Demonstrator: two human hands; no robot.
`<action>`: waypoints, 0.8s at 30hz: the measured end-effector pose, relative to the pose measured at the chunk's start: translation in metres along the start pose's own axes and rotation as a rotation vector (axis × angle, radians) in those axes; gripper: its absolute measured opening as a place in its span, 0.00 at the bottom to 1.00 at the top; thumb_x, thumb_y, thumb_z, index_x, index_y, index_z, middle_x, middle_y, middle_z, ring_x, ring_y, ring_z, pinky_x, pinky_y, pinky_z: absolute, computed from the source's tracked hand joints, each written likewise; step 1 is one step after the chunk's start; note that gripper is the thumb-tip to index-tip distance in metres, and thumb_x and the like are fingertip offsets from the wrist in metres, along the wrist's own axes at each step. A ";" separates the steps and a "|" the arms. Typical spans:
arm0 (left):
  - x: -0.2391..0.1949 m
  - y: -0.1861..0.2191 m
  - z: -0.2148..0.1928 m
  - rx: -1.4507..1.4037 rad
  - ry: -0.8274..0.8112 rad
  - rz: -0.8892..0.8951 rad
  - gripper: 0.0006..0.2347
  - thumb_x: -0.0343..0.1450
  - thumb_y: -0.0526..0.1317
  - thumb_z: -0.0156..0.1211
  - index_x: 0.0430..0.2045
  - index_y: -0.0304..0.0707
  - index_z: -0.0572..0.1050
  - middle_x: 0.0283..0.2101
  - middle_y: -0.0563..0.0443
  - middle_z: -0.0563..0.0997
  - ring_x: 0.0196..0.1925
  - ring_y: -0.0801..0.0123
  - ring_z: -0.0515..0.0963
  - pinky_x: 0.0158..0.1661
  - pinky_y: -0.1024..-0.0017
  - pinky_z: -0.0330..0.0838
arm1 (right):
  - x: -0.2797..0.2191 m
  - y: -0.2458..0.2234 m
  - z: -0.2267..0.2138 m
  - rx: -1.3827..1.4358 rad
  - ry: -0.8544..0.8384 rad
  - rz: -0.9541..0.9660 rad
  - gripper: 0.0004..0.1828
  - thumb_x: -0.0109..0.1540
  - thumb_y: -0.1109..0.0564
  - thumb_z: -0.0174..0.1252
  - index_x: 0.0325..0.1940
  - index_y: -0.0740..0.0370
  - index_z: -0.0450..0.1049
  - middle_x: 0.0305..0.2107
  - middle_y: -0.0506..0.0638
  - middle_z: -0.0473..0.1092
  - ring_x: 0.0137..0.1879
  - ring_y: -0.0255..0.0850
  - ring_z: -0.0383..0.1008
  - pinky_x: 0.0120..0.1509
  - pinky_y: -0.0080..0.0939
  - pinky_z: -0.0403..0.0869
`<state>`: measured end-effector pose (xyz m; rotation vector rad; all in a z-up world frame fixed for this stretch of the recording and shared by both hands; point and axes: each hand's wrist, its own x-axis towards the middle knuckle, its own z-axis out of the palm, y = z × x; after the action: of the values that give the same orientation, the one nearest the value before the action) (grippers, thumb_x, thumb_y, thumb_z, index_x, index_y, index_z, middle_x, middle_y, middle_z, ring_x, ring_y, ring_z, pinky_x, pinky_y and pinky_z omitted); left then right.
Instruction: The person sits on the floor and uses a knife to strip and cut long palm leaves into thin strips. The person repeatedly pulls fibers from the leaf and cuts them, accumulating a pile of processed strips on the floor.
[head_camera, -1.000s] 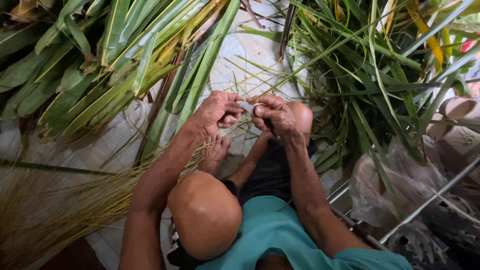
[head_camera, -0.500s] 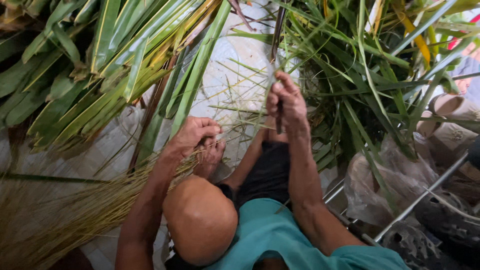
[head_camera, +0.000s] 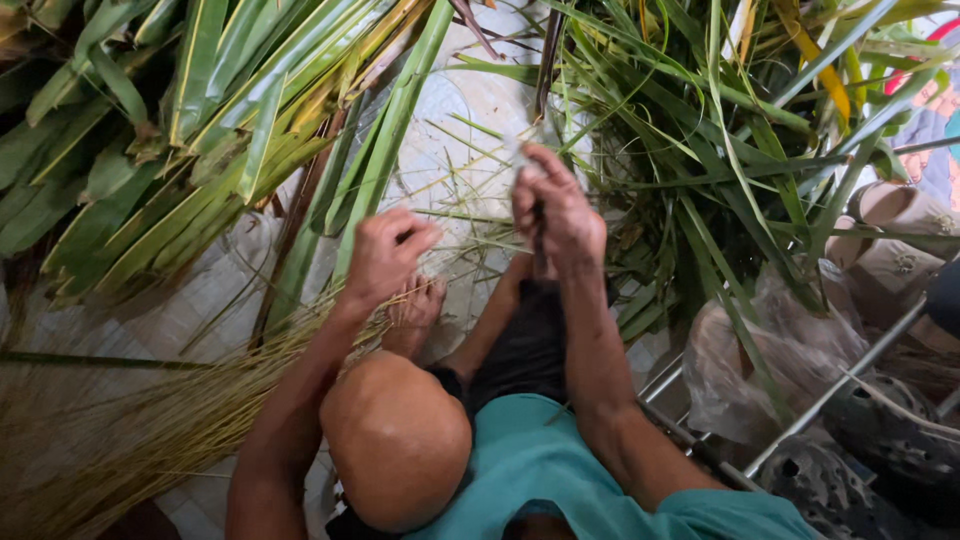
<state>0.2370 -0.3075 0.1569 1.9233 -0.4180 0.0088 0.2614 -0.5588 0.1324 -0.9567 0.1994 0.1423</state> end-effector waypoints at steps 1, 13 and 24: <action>-0.013 -0.009 -0.009 0.000 -0.001 0.003 0.05 0.68 0.38 0.66 0.23 0.39 0.81 0.21 0.46 0.75 0.24 0.60 0.77 0.29 0.69 0.72 | 0.005 -0.006 -0.012 0.001 0.000 -0.003 0.15 0.67 0.65 0.47 0.55 0.52 0.68 0.12 0.57 0.62 0.14 0.43 0.67 0.14 0.34 0.65; 0.003 0.019 -0.010 -0.380 -0.033 -0.318 0.07 0.67 0.32 0.64 0.36 0.31 0.81 0.25 0.45 0.75 0.19 0.71 0.79 0.17 0.79 0.77 | -0.004 0.012 0.014 0.034 0.070 0.097 0.13 0.66 0.61 0.53 0.54 0.49 0.71 0.13 0.57 0.63 0.13 0.43 0.67 0.12 0.34 0.64; -0.072 -0.068 -0.078 0.152 -0.037 -0.223 0.02 0.66 0.35 0.66 0.29 0.41 0.83 0.26 0.45 0.79 0.32 0.55 0.80 0.35 0.64 0.73 | 0.022 -0.044 -0.068 0.020 0.210 -0.081 0.15 0.66 0.56 0.57 0.56 0.42 0.69 0.17 0.48 0.63 0.19 0.36 0.66 0.19 0.30 0.68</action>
<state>0.2039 -0.1945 0.1111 2.1140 -0.2299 -0.1447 0.2844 -0.6392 0.1239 -0.9580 0.3540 -0.0346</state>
